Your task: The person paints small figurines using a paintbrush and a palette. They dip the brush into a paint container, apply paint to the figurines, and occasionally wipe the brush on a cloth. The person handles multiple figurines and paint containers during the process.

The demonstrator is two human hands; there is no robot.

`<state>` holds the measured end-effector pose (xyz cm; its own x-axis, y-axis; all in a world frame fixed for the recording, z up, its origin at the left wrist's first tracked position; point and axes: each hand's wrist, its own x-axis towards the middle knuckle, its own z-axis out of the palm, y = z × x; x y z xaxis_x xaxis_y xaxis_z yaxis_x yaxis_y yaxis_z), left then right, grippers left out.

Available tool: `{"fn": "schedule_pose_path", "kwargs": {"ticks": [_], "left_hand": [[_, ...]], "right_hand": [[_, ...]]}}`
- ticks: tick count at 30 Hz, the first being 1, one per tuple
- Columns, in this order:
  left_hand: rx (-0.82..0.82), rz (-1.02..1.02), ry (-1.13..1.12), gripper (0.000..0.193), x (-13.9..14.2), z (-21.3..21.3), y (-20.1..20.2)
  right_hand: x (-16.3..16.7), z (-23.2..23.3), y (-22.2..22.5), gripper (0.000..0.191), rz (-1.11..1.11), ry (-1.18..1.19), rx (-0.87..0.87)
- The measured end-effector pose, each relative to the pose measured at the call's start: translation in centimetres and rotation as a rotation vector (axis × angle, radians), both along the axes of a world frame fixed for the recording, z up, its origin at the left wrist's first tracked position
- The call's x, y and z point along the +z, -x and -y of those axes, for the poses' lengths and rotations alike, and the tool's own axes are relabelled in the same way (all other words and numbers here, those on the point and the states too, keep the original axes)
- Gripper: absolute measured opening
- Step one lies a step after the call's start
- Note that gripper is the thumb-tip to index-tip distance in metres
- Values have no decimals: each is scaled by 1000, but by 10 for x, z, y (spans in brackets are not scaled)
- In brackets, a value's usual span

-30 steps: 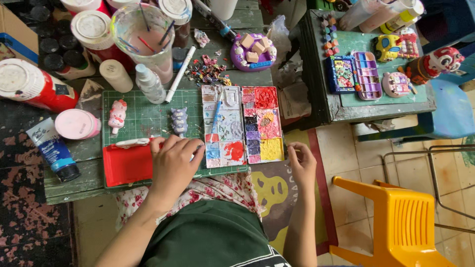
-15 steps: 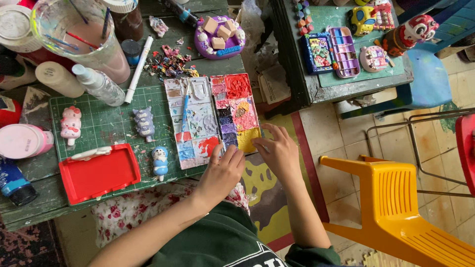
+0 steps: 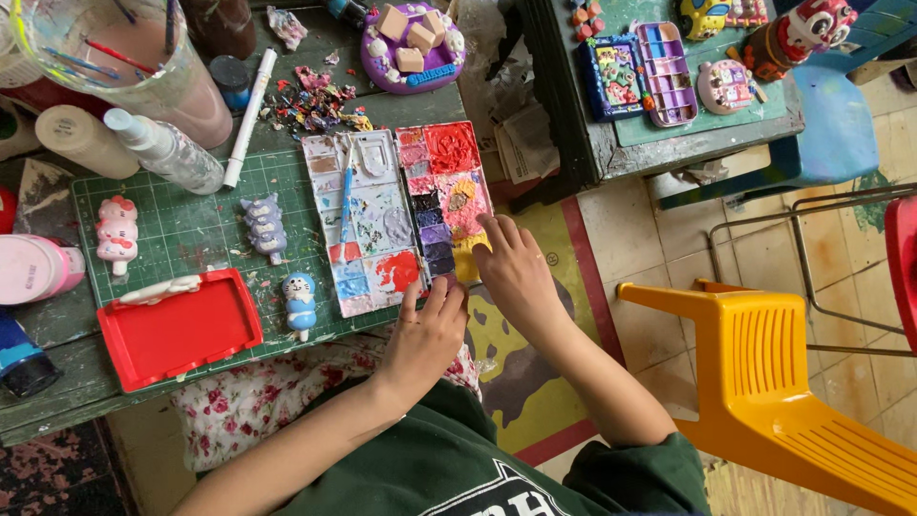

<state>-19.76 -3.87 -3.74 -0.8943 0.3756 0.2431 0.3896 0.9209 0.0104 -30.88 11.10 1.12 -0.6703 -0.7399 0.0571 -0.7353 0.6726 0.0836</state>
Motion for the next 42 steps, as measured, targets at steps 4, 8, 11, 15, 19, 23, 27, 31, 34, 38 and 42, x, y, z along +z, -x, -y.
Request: {"fn": "schedule_pose_path", "kwargs": {"ticks": [4,8,11,15,19,23,27,31,34,38,42], "left_hand": [[33,-43,1,26,2,4,-11],[29,-15,0,26,3,15,-19],[13,23,48,28,2,19,-15],[25,-35,6,34,-2,27,-13],[23,-34,-27,38,-4,29,-15],[24,-51,-23,39,-3,28,-19],[5,-32,7,40,0,29,-25],[6,-51,11,40,1,33,-28],[5,-56,-3,41,2,34,-30],[8,-71,-7,43,3,40,-31],[1,-68,-8,43,3,44,-33]], "right_hand": [[-1,6,-7,14,-33,-22,39],[-6,14,-9,19,37,88,49],[-11,13,-7,31,96,136,45],[-17,12,-2,33,145,135,49],[-17,11,-5,24,141,155,43],[-13,8,-13,25,93,194,60],[-12,9,-24,24,77,216,33],[-15,11,-29,22,47,236,38],[-16,6,-32,19,86,291,20],[-8,-4,-33,20,183,518,-62],[-1,-4,-35,29,133,549,-92]]}}
